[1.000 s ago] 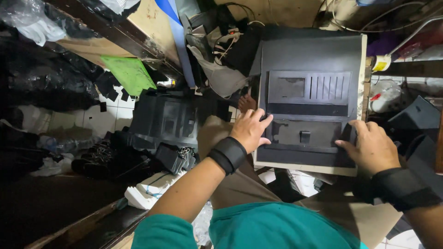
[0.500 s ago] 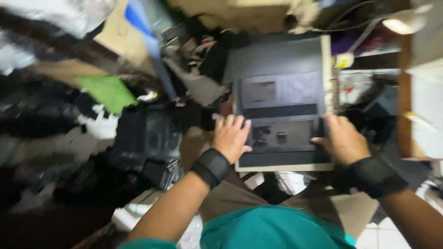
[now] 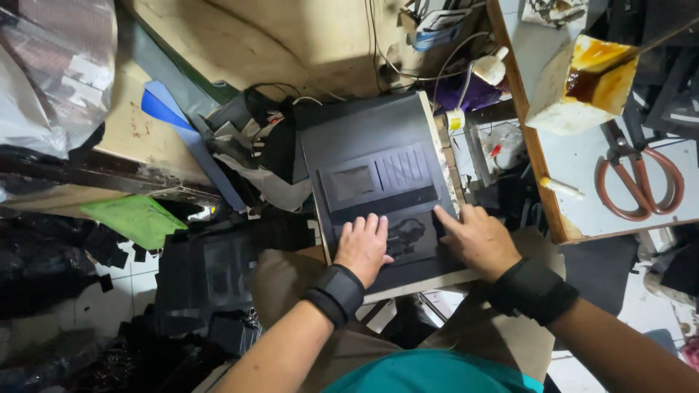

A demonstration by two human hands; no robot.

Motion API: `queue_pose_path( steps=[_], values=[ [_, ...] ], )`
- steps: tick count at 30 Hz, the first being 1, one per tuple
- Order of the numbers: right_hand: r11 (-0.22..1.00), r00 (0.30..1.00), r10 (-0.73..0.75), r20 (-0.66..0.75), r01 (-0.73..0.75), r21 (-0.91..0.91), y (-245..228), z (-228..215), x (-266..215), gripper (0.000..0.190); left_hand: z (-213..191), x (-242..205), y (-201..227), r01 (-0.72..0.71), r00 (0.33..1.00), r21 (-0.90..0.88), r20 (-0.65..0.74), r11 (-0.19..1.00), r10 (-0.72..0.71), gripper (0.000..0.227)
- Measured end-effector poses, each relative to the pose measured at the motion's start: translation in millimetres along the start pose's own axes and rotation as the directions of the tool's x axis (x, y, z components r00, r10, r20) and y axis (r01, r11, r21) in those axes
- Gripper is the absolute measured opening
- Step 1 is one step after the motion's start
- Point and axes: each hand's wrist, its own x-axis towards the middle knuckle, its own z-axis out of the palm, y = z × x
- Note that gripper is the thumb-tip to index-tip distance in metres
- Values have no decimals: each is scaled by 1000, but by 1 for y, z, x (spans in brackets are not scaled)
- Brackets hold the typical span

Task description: The person sits at a cluttered workbench and cuts a piece of black fabric with scissors, then lays the fabric over a black panel on a board. They pick up a clear plastic component, align it with the panel, and press and smooth the pieces together by hand.

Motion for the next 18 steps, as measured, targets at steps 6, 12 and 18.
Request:
queue_pose_path(
  steps=[6, 12, 18],
  values=[
    [998, 1000, -28, -7, 27, -64, -11, 6, 5, 64, -8, 8, 12, 7, 1000, -29, 31, 1000, -6, 92],
    [993, 998, -61, -7, 60, -105, -9, 8, 5, 64, -15, 13, 19, 14, 999, -22, 49, 1000, -13, 91],
    [992, 998, -44, -38, 40, -120, -7, 10, 3, 68, -18, 14, 24, 59, 995, -6, 75, 998, -58, 93]
  ],
)
